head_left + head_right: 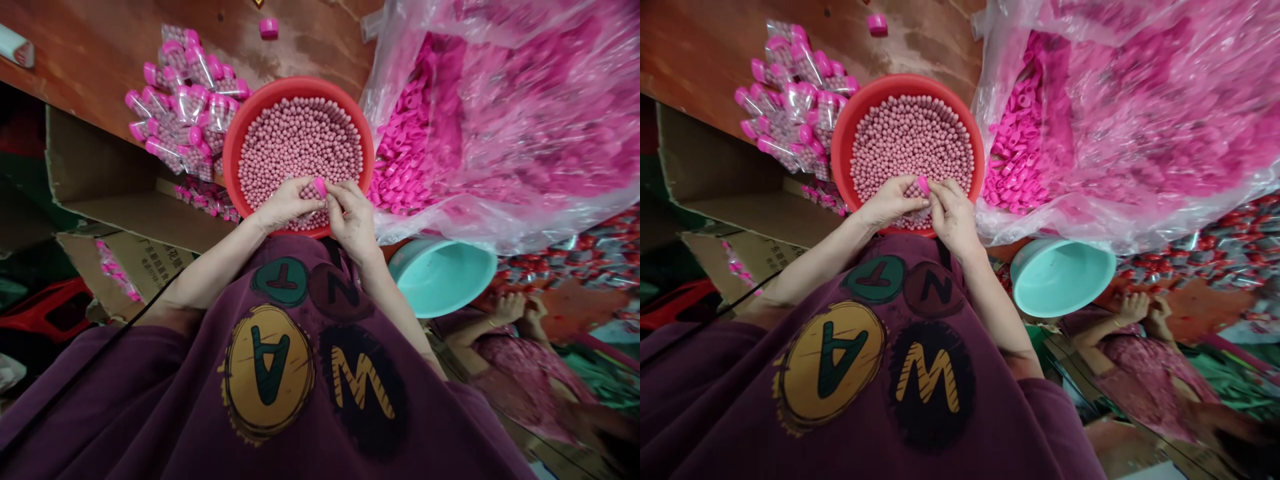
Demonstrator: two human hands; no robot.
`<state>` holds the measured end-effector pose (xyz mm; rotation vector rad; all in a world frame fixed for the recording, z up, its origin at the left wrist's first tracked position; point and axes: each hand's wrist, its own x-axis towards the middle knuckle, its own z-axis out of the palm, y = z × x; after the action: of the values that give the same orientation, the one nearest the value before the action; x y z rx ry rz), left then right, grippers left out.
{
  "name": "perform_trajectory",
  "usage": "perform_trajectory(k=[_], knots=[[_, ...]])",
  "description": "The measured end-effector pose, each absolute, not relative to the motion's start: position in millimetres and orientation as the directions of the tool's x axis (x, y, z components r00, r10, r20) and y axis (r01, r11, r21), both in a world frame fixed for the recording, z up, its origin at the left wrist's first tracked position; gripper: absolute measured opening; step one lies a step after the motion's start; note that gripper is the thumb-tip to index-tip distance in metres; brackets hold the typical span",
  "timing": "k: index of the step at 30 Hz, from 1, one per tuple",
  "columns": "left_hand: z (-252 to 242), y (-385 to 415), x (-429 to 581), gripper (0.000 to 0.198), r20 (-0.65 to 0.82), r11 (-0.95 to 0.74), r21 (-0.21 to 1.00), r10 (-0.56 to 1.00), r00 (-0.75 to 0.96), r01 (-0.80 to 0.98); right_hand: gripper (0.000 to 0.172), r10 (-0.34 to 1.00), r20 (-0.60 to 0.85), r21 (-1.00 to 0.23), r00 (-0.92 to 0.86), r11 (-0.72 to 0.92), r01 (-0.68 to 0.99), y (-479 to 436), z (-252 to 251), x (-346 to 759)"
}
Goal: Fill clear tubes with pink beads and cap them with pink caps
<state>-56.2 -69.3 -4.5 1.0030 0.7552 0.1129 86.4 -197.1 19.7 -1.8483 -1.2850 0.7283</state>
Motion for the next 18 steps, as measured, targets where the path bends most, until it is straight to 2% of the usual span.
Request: perform_trajectory(k=[5,8,11,14,18], knots=[[1.0,-59.8,-45.3,0.03,-0.487,0.541,0.812,0.419,0.766,0.219,0.042,0.949,-0.032,-0.833,0.315,-0.2,0.517,-198.5,26.2,96.3],[6.8,-58.8,-42.2,0.035,-0.491,0.619,0.759,0.344,0.8,0.2,0.037,0.946,-0.083,-0.838,0.312,-0.235,0.491,-198.7,24.5,109.5],[8.2,-62.0,-42.8,0.043,-0.492,0.643,0.742,0.331,0.805,0.188,0.039,0.904,-0.105,-0.867,0.415,-0.288,0.407,-198.0,8.3,118.3],[3.7,-65.4,-44.3,0.039,-0.51,0.593,0.773,0.37,0.776,0.225,0.044,0.858,-0.126,-0.901,0.498,-0.309,0.305,-195.7,-9.3,118.5],[-4.3,-69.6,-43.5,0.027,-0.545,0.603,0.768,0.441,0.713,0.214,0.033,0.909,-0.143,-0.885,0.391,-0.294,0.361,-192.2,-7.6,107.9]])
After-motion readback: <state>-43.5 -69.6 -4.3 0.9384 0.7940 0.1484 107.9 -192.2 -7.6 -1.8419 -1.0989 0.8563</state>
